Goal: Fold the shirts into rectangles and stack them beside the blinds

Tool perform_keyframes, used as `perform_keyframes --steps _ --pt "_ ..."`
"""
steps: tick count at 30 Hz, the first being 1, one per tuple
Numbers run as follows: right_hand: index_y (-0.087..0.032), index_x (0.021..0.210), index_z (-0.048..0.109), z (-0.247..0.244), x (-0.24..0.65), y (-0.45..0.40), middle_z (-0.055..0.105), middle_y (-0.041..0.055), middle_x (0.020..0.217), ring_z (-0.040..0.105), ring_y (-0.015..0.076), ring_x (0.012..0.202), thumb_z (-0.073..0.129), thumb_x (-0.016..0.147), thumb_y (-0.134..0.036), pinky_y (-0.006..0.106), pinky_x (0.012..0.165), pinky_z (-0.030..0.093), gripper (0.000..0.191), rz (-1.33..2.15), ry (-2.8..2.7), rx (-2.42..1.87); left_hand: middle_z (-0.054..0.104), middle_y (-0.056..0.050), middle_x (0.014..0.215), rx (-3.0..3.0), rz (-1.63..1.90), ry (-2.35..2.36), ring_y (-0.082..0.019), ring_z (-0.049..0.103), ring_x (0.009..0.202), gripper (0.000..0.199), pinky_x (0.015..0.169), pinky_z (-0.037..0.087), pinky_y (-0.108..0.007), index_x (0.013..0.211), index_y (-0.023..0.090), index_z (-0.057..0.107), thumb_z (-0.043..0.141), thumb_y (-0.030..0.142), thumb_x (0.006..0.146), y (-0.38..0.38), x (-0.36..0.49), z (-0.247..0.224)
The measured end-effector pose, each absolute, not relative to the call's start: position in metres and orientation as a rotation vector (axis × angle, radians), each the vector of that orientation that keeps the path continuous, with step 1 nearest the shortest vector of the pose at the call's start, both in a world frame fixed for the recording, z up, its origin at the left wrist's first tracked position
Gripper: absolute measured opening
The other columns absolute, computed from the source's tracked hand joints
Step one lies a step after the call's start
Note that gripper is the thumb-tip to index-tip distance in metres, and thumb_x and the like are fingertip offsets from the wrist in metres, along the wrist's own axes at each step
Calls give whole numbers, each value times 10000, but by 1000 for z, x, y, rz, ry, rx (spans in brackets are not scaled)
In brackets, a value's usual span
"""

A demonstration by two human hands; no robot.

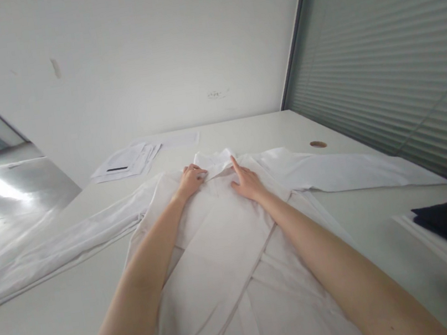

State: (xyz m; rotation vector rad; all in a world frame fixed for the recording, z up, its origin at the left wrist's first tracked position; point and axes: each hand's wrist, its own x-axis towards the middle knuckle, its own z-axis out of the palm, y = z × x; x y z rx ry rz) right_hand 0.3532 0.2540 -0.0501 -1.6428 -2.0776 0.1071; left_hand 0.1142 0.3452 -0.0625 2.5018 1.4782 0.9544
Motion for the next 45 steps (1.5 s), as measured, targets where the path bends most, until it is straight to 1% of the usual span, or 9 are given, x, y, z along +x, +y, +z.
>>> perform_keyframes --steps 4,12,20,24,28,32,36,41,45 --pt "-172 1594 159 -50 352 254 535 117 1448 403 290 1374 497 899 -275 433 1101 334 780 112 -2079 -1724 663 -42 1053 2457 1016 1392 -215 595 1029 401 1030 442 -356 967 261 791 622 22 693 346 116 -62" --pt "-95 1465 452 -50 351 253 537 174 1427 380 265 1395 481 918 -266 388 1109 310 573 48 -2074 -1795 654 -39 899 2125 1306 1491 -177 623 846 363 862 522 -326 965 187 752 562 62 682 364 106 -67" --pt "-151 1311 634 -46 346 246 649 173 1240 443 307 1304 466 936 -277 437 1057 345 430 -80 -2152 -1802 624 -70 1094 1892 1494 1523 -227 593 1074 341 803 544 -320 843 207 707 501 9 656 371 99 -76" --pt "-174 1170 723 -46 346 243 566 169 1314 468 340 1213 475 932 -301 471 993 394 366 -130 -2129 -1774 624 -76 1108 1863 1523 1517 -232 594 1093 325 868 535 -354 780 197 694 493 -13 633 372 101 -77" --pt "-126 1139 712 -46 347 242 458 183 1423 391 335 1303 514 887 -238 467 1077 344 340 -227 -2146 -1594 629 -70 1104 1876 1527 1507 -219 595 1087 311 872 536 -343 769 199 690 489 -1 641 370 103 -75" --pt "-126 1308 588 -38 345 242 407 166 1494 294 294 1407 481 878 -167 455 1146 262 445 -349 -2096 -1453 643 -59 1092 1900 1499 1509 -205 612 1040 296 869 544 -338 760 205 687 498 9 645 367 102 -73" --pt "-149 1419 500 -33 334 250 356 114 1572 229 271 1465 404 949 -242 456 1174 181 488 -340 -2099 -1519 640 -67 1126 1929 1471 1536 -217 603 1087 303 893 543 -359 758 211 693 494 9 651 365 101 -73" --pt "-127 1329 586 -42 319 261 466 158 1501 386 277 1392 364 1004 -402 463 1149 221 480 -95 -2191 -1744 652 -59 1121 1972 1430 1618 -196 621 1049 309 885 553 -338 784 212 704 483 23 677 367 101 -74" --pt "-105 1277 615 -45 316 258 531 184 1436 446 289 1344 383 1003 -418 482 1134 237 477 -36 -2211 -1772 659 -64 1116 2049 1395 1684 -202 626 1038 322 944 526 -364 817 213 719 472 22 743 361 101 -67"
